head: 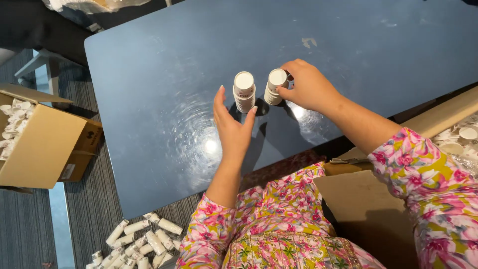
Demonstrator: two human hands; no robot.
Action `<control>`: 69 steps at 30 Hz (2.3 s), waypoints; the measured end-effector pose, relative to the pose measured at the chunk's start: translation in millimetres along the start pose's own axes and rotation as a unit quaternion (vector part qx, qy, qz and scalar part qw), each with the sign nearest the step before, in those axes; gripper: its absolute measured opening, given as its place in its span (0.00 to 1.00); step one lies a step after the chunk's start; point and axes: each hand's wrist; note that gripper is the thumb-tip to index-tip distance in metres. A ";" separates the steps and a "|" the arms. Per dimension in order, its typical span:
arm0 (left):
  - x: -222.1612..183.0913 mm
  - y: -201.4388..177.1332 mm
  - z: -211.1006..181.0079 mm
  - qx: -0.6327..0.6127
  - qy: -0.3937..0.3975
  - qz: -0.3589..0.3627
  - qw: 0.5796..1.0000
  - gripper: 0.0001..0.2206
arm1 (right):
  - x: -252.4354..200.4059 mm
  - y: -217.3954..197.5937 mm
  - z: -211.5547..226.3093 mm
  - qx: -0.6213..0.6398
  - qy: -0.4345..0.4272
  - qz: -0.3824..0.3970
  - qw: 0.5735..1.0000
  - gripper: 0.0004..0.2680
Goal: The person sorts paper cups from a large container and arranges them into stacks on a blue table.
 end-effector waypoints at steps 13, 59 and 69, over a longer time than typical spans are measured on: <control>4.3 17.9 25.2 0.013 -0.040 0.060 0.997 0.33 | -2.2 20.5 3.8 0.084 0.032 0.009 0.996 0.18; -128.4 160.3 -166.6 0.022 0.370 0.406 0.835 0.27 | -332.4 -118.5 -112.3 0.030 0.421 -0.178 0.889 0.08; -137.0 170.9 -178.0 -0.003 0.401 0.396 0.826 0.33 | -352.6 -141.5 -58.8 -0.194 0.169 -0.247 0.934 0.17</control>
Point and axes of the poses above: each hand's wrist, its own x-axis towards the middle knuckle, its own y-axis out of the palm, z = x × y, and after that the axes turned 3 degrees about x, right-handed
